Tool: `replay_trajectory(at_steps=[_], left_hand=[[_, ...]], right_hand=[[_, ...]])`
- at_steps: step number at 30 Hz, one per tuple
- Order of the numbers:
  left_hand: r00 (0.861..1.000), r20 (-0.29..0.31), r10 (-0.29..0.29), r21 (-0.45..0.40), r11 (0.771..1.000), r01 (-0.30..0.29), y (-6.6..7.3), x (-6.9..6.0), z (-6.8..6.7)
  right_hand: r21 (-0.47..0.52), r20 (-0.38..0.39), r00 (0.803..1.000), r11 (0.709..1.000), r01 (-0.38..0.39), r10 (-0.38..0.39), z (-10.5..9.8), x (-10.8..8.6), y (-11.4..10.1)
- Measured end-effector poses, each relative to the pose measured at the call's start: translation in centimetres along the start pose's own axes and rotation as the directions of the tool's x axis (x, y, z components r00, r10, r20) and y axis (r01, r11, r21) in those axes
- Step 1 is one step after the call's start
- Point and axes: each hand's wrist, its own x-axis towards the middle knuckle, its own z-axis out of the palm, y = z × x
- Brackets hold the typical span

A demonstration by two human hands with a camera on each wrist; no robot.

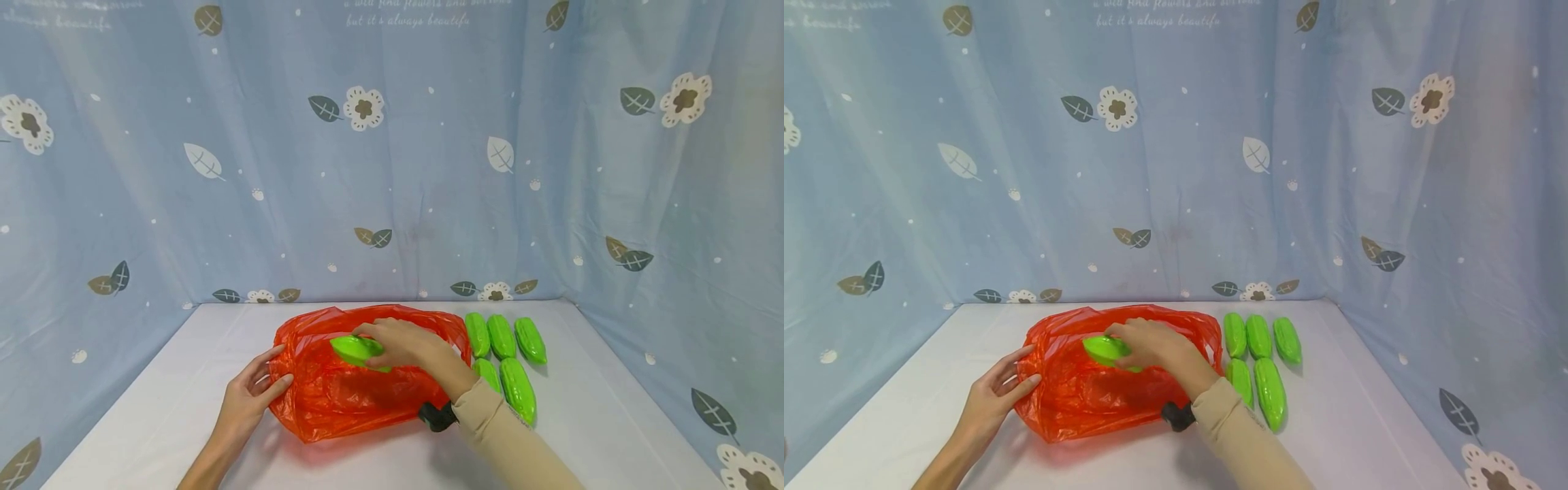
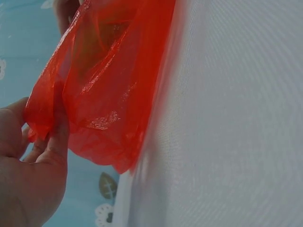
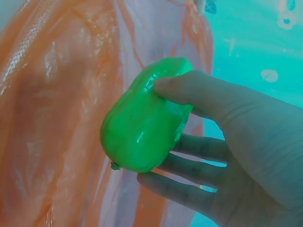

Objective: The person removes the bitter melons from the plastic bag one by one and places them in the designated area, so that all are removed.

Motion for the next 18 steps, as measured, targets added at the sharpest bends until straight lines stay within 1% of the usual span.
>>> replay_trajectory(at_steps=[10, 18], left_hand=[[1.0, 0.006, -0.015, 0.003, 1.0, 0.015, 0.2, -0.1, 0.0], [1.0, 0.003, 0.0, 0.006, 1.0, 0.0, 0.1, -0.1, 0.0]], right_hand=[[0.032, -0.05, 0.999, 0.999, 0.015, -0.014, -0.3, -2.0, 1.3], [0.063, -0.09, 0.996, 0.998, 0.022, -0.017, -0.4, -3.5, 2.2]])
